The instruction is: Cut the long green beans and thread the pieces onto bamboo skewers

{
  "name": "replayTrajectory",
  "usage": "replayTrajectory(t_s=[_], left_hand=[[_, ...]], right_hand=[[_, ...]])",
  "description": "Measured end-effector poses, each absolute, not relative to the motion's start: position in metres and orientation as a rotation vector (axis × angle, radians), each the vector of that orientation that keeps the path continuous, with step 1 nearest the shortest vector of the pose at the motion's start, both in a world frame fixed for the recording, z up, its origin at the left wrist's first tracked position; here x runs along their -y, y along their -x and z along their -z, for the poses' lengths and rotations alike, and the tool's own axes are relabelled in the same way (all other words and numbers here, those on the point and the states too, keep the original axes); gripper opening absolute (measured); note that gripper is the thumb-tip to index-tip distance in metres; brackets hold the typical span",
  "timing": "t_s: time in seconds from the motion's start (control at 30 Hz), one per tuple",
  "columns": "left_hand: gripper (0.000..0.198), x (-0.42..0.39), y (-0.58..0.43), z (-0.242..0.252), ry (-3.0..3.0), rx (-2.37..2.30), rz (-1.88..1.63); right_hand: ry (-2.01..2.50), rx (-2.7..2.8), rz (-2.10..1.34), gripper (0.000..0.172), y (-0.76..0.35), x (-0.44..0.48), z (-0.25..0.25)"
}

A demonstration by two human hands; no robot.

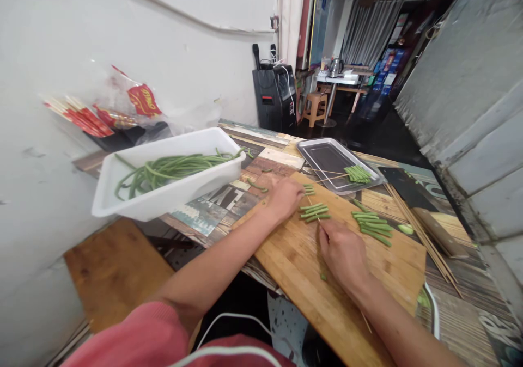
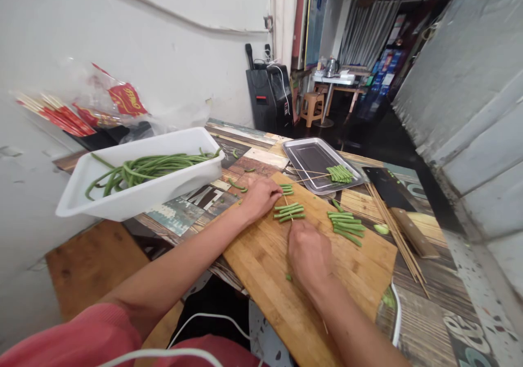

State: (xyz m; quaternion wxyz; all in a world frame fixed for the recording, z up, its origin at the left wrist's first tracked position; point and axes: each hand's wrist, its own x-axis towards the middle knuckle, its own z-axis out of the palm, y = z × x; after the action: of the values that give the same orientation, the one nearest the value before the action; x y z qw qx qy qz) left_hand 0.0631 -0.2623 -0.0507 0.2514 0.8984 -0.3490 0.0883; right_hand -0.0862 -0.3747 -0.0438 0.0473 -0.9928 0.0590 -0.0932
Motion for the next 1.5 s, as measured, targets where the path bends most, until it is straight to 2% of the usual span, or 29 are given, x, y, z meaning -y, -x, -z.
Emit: replayTrajectory(t_s=[1.5], left_hand=[[0.018, 0.2629, -0.064, 0.0486, -2.382, 0.907, -0.12]], right_hand=[[3.084, -0.226, 0.156, 0.024, 0.0847, 0.3713, 0.0361]])
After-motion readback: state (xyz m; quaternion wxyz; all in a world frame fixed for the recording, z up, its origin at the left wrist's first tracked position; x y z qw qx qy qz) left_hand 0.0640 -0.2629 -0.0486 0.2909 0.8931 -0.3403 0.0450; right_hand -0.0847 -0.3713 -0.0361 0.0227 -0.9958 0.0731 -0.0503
